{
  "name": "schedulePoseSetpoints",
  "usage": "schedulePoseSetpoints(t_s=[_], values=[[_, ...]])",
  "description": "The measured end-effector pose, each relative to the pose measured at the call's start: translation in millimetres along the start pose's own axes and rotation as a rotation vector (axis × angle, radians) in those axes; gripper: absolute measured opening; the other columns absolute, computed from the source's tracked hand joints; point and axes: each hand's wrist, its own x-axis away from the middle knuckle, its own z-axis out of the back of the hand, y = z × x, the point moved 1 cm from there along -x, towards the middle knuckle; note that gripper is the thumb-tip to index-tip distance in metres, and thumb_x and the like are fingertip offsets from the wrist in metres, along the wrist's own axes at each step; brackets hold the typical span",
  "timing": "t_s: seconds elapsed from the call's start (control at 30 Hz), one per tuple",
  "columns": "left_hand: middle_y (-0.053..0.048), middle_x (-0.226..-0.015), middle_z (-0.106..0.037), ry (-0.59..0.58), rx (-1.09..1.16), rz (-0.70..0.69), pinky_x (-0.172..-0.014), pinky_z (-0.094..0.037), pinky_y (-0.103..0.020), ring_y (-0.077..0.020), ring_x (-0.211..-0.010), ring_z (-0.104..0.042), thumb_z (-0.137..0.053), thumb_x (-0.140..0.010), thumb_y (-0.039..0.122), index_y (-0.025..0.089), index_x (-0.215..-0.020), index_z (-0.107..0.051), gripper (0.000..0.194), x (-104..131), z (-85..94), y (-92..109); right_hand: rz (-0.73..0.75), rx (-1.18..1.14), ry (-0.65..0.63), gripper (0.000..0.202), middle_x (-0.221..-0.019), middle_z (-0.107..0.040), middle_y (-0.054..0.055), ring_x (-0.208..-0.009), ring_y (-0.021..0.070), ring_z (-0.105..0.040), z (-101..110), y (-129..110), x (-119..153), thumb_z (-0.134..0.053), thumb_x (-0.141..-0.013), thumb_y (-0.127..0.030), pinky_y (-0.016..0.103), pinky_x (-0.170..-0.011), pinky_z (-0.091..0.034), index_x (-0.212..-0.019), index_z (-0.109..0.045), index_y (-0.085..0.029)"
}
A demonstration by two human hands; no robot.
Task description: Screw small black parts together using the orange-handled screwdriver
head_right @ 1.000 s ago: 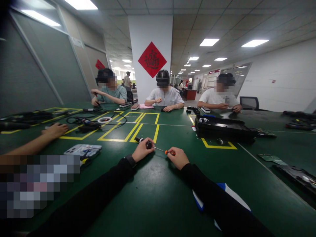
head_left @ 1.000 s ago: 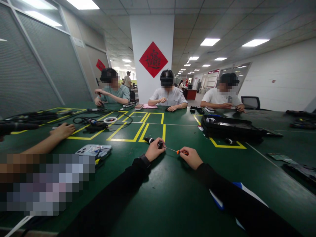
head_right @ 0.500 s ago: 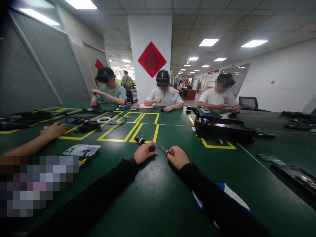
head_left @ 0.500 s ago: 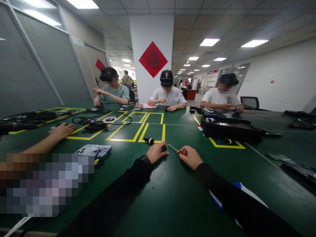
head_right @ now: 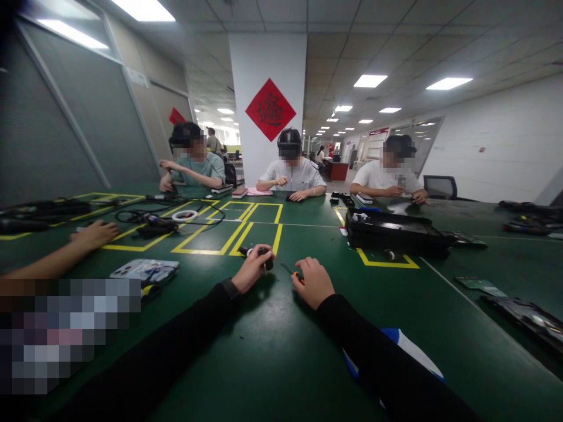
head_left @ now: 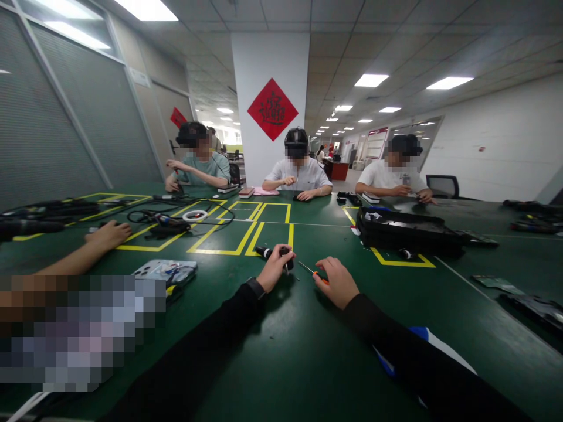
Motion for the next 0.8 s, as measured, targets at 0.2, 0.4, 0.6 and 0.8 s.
schedulePoseSetpoints(t_s=[0.2, 0.4, 0.6, 0.8], values=[[-0.008, -0.13, -0.041, -0.25, 0.356, 0.068, -0.091, -0.038, -0.036, -0.0179, -0.112, -0.045, -0.035, -0.084, 0.044, 0.02, -0.106, -0.045, 0.033, 14.6, -33.5, 22.1, 0.121, -0.243, 0.028, 0.048, -0.112, -0.049, 0.01, -0.103, 0.0228, -0.046, 2.3, -28.5, 1.8, -0.054, -0.075, -0.031, 0.038, -0.089, -0.037, -0.119, -0.04, -0.019], [-0.009, -0.124, -0.044, -0.322, -0.064, -0.151, -0.096, -0.032, -0.035, -0.0208, -0.113, -0.041, -0.055, -0.07, 0.048, 0.02, -0.12, -0.037, 0.06, 12.9, -19.6, 20.4, 0.013, -0.336, 0.185, 0.043, -0.115, -0.048, 0.01, -0.107, 0.0201, -0.045, -4.2, -14.7, -0.9, -0.048, -0.077, -0.019, 0.036, -0.091, -0.037, -0.12, -0.039, -0.018], [-0.006, -0.093, -0.057, -0.434, -0.626, -0.238, -0.089, -0.033, -0.035, -0.0222, -0.095, -0.047, -0.072, -0.048, 0.045, 0.019, -0.085, -0.061, 0.046, 1.5, 17.8, 3.1, -0.052, -0.322, 0.199, 0.041, -0.108, -0.053, 0.008, -0.101, 0.0206, -0.049, -2.8, 5.3, -5.5, -0.054, -0.072, -0.017, 0.037, -0.088, -0.039, -0.113, -0.048, -0.019], [-0.004, -0.077, -0.06, -0.403, -0.61, -0.233, -0.079, -0.037, -0.029, -0.0175, -0.079, -0.051, -0.066, -0.06, 0.043, 0.019, -0.077, -0.064, 0.029, -1.6, 14.8, -11.4, -0.04, -0.317, 0.163, 0.041, -0.109, -0.054, 0.007, -0.102, 0.0196, -0.049, -7.5, 12.5, -6.8, -0.055, -0.072, -0.019, 0.036, -0.09, -0.037, -0.113, -0.049, -0.02]])
